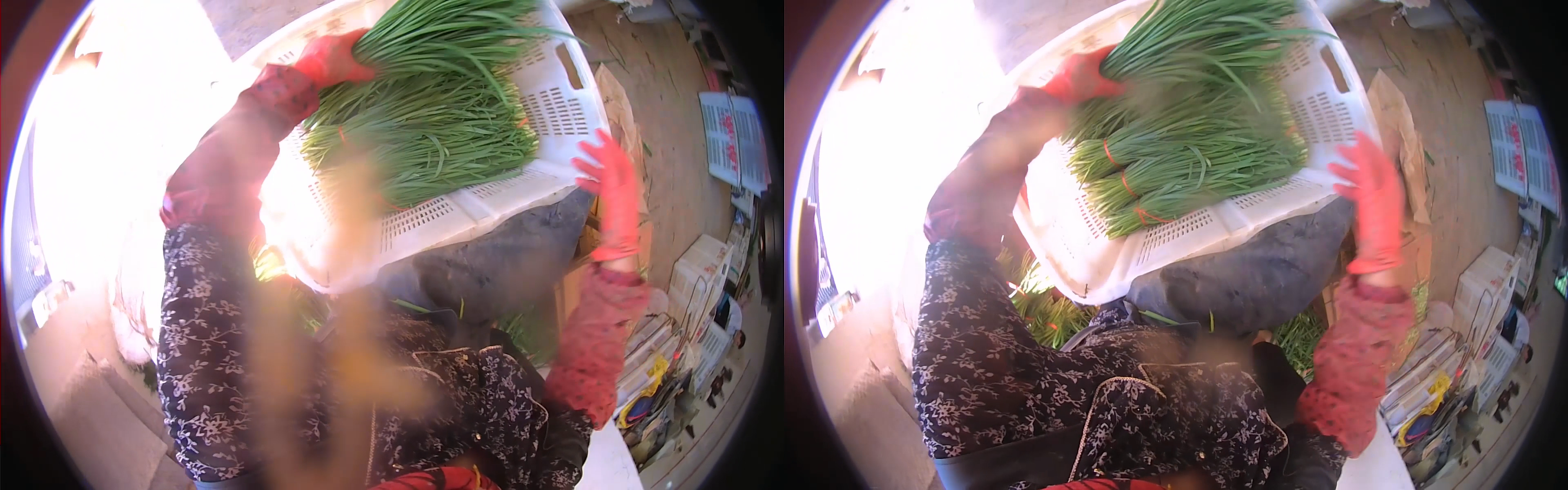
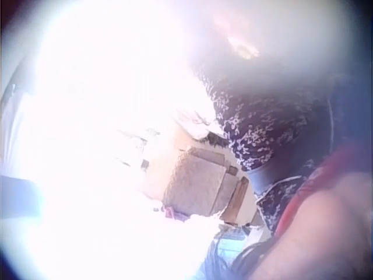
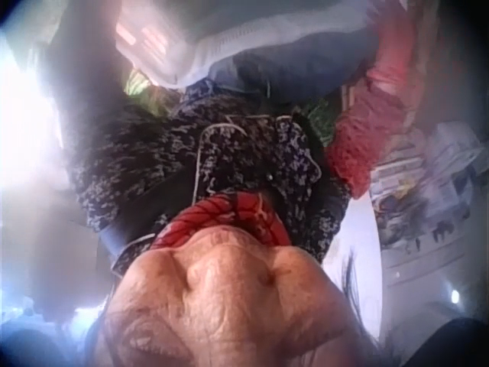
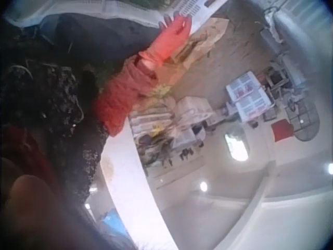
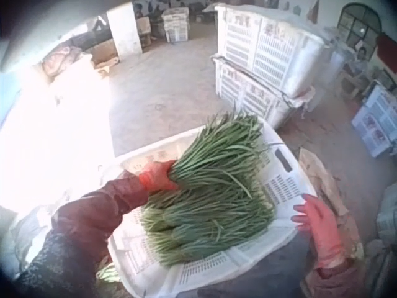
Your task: The person bundles long green vegetables by hand, secures them with a red tie, and trims the root ends using a cleaver on a wooden board.
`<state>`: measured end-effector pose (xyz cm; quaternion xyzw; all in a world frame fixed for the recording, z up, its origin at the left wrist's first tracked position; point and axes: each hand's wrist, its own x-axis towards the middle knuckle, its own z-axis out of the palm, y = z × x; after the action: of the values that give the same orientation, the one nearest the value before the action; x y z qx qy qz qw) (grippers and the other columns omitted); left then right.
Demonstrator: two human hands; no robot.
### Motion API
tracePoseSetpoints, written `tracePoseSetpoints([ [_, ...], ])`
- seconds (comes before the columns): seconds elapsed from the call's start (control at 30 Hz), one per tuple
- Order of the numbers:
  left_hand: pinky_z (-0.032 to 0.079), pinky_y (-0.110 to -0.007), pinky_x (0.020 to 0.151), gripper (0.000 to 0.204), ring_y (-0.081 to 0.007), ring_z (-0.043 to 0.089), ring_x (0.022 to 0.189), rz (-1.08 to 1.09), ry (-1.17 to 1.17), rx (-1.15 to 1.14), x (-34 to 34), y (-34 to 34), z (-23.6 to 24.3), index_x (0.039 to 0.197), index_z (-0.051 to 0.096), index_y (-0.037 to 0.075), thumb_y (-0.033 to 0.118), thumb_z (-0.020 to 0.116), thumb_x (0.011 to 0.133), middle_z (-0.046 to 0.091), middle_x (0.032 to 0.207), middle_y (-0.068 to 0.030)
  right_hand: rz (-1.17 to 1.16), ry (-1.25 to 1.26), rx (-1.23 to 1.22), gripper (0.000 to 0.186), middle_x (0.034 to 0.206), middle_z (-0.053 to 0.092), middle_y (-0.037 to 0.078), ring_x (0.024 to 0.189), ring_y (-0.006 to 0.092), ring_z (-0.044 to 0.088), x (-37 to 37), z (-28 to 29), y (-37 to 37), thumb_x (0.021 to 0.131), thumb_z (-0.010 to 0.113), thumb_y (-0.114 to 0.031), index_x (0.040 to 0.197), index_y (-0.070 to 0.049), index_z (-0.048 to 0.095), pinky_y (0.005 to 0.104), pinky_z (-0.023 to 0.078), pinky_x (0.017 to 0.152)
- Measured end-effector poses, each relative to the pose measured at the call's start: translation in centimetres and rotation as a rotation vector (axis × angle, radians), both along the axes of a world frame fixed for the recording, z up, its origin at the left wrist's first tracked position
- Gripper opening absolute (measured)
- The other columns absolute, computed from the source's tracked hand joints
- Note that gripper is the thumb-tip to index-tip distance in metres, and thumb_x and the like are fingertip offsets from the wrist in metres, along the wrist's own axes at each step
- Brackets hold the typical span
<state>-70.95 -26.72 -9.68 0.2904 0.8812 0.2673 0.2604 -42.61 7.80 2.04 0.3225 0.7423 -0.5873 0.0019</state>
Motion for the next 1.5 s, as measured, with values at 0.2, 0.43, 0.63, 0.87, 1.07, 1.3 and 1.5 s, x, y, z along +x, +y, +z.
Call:
tracePoseSetpoints([
  [0.2, 0.048, -0.037, 0.092, 0.081, -0.0280, 0.063, 0.107, 0.017, 0.080, -0.215, 0.5, -3.8, -10.6, 0.141, 0.044, 0.023, 0.034, 0.077, 0.067, 0.066, 0.117, -0.0085, 0.173, 0.019, 0.495, 0.047, 0.098, 0.070, 0.009, 0.089, 0.0212, 0.068, 3.9, -2.8, -7.8, 0.087, 0.069, -0.020, 0.131, -0.013, 0.055, 0.0330, 0.052, 0.077],
  [0.43, 0.048, -0.041, 0.092, 0.093, -0.0324, 0.061, 0.109, -0.037, 0.157, -0.352, 1.2, -6.7, -18.5, 0.146, 0.034, 0.024, 0.035, 0.079, 0.066, 0.064, 0.118, -0.0151, 0.190, -0.058, 0.514, 0.052, 0.098, 0.070, 0.011, 0.089, 0.0254, 0.068, 4.4, -1.2, -7.3, 0.083, 0.072, -0.023, 0.131, -0.017, 0.055, 0.0348, 0.052, 0.077],
  [0.63, 0.041, -0.033, 0.103, 0.085, -0.0297, 0.054, 0.119, 0.190, -0.204, -0.325, 2.9, -3.0, -14.0, 0.142, 0.039, 0.011, 0.003, 0.078, 0.067, 0.060, 0.124, -0.0141, 0.153, -0.081, 0.498, 0.051, 0.100, 0.070, 0.010, 0.091, 0.0235, 0.067, 3.9, -1.7, -8.0, 0.083, 0.072, -0.020, 0.131, -0.017, 0.056, 0.0337, 0.052, 0.078],
  [0.87, 0.040, -0.039, 0.104, 0.083, -0.0211, 0.050, 0.122, -0.031, -0.354, -0.350, 4.4, -2.2, -11.9, 0.141, 0.043, 0.010, -0.002, 0.078, 0.066, 0.056, 0.132, -0.0087, 0.035, -0.089, 0.389, 0.049, 0.096, 0.070, 0.008, 0.086, 0.0195, 0.067, 4.4, -1.9, -7.9, 0.084, 0.071, -0.018, 0.131, -0.018, 0.056, 0.0303, 0.052, 0.076],
  [1.07, 0.040, -0.038, 0.105, 0.066, -0.0253, 0.050, 0.124, -0.029, -0.480, -0.087, 1.4, -8.2, -24.7, 0.138, 0.042, 0.009, 0.008, 0.072, 0.079, 0.052, 0.135, -0.0104, 0.153, -0.097, 0.346, 0.048, 0.101, 0.068, 0.008, 0.089, 0.0138, 0.065, 2.7, -1.3, -7.6, 0.086, 0.067, -0.009, 0.132, -0.015, 0.056, 0.0274, 0.051, 0.082],
  [1.3, 0.044, -0.039, 0.101, 0.061, -0.0290, 0.051, 0.121, -0.188, -0.154, -0.408, 1.7, -1.1, -21.0, 0.136, 0.043, 0.009, 0.014, 0.070, 0.081, 0.052, 0.134, -0.0127, 0.063, 0.053, 0.456, 0.046, 0.095, 0.069, 0.006, 0.084, 0.0161, 0.067, 4.3, -2.8, -7.2, 0.084, 0.071, -0.018, 0.128, -0.018, 0.058, 0.0291, 0.053, 0.076],
  [1.5, 0.046, -0.040, 0.098, 0.058, -0.0323, 0.053, 0.119, -0.158, 0.279, -0.551, 5.2, 9.3, -13.6, 0.135, 0.044, 0.009, 0.020, 0.068, 0.083, 0.052, 0.133, -0.0147, 0.081, 0.195, 0.458, 0.045, 0.094, 0.070, 0.007, 0.085, 0.0179, 0.068, 5.5, -3.3, -7.4, 0.085, 0.071, -0.021, 0.128, -0.016, 0.057, 0.0304, 0.053, 0.074],
])
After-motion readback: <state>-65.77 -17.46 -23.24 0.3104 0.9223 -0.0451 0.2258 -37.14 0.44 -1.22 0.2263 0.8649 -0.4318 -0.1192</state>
